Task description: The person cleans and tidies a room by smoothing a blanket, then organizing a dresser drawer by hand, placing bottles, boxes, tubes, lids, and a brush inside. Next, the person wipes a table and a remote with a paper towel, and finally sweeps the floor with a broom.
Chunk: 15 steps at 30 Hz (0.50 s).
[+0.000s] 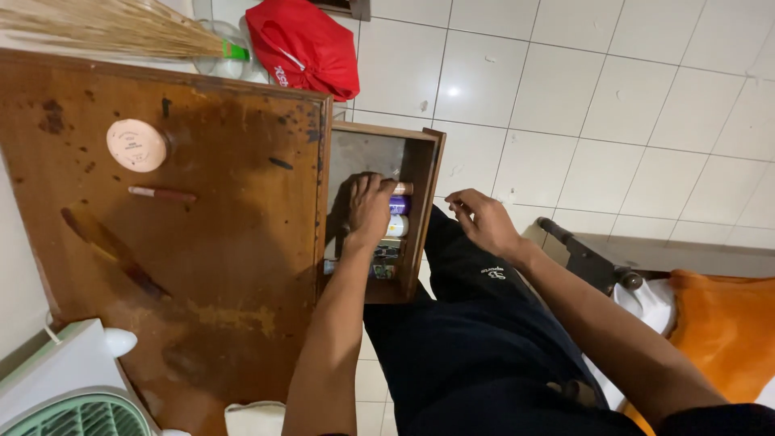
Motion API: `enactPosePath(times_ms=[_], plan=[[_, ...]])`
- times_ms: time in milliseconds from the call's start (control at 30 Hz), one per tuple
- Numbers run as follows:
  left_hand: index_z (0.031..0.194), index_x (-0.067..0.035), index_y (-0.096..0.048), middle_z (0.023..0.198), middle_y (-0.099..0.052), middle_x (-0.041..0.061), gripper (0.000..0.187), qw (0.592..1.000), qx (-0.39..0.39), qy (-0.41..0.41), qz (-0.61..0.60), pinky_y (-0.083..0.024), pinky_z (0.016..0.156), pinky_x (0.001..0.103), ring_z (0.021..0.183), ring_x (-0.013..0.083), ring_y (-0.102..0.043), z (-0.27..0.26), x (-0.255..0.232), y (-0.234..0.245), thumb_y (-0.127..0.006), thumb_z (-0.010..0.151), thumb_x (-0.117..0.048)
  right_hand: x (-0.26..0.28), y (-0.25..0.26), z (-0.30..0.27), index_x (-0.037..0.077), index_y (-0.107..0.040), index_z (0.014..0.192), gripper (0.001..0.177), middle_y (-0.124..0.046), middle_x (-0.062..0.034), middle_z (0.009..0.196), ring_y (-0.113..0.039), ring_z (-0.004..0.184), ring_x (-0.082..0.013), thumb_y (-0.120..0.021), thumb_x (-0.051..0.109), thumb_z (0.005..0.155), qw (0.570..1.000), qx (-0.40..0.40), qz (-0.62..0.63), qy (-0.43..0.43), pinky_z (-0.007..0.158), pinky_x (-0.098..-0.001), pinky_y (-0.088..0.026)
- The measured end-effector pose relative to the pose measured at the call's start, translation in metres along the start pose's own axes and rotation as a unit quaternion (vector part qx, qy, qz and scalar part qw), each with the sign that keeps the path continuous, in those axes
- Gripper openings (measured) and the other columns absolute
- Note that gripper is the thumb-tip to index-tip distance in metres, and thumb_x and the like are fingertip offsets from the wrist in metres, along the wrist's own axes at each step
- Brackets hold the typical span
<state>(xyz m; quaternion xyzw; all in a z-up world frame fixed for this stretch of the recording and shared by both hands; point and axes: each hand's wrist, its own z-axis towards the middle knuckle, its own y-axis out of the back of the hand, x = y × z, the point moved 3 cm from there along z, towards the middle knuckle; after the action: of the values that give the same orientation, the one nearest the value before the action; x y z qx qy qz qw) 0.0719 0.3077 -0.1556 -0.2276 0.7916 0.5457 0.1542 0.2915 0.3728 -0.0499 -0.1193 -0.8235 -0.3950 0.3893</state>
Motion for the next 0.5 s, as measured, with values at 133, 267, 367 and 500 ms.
enactPosePath(times_ms=[133, 267, 367, 500], plan=[[0.125, -0.010, -0.072, 0.135, -0.062, 0.015, 0.036, 1.000, -0.019, -0.018, 0.015, -0.029, 0.122, 0.052, 0.133, 0.0346, -0.050, -0.004, 0.002, -0.007, -0.056, 0.093, -0.004, 0.012, -0.002, 0.011, -0.002, -0.069, 0.114, 0.019, -0.075, -0.0167, 0.099, -0.076, 0.087, -0.0255, -0.062, 0.001, 0.097, 1.000, -0.010, 0.022, 0.011, 0.071, -0.0356, -0.060], [0.138, -0.001, -0.062, 0.150, -0.053, 0.017, 0.045, 0.999, -0.023, -0.034, 0.027, -0.019, 0.126, 0.052, 0.148, 0.0367, -0.036, -0.010, 0.005, -0.017, -0.054, 0.093, -0.003, 0.025, -0.007, 0.018, -0.001, -0.068, 0.115, 0.019, -0.075, -0.0167, 0.100, -0.076, 0.090, -0.0255, -0.062, 0.002, 0.097, 0.999, -0.016, 0.034, 0.012, 0.072, -0.0346, -0.060], [0.145, 0.005, -0.053, 0.156, -0.047, 0.019, 0.052, 0.997, -0.049, -0.044, 0.030, -0.015, 0.127, 0.050, 0.152, 0.0380, -0.031, -0.019, -0.002, -0.012, -0.052, 0.093, -0.004, 0.041, -0.010, 0.023, 0.000, -0.069, 0.115, 0.019, -0.075, -0.0170, 0.102, -0.075, 0.086, -0.0270, -0.063, 0.002, 0.098, 0.999, -0.018, 0.020, 0.017, 0.069, -0.0354, -0.058], [0.138, 0.011, -0.051, 0.150, -0.045, 0.027, 0.061, 0.998, -0.032, -0.040, -0.019, -0.017, 0.121, 0.053, 0.146, 0.0411, -0.032, -0.039, -0.026, 0.020, -0.059, 0.082, -0.010, 0.057, -0.020, 0.028, 0.001, -0.069, 0.116, 0.020, -0.075, -0.0164, 0.102, -0.074, 0.085, -0.0268, -0.063, 0.002, 0.097, 0.999, -0.014, 0.024, 0.028, 0.067, -0.0350, -0.057]])
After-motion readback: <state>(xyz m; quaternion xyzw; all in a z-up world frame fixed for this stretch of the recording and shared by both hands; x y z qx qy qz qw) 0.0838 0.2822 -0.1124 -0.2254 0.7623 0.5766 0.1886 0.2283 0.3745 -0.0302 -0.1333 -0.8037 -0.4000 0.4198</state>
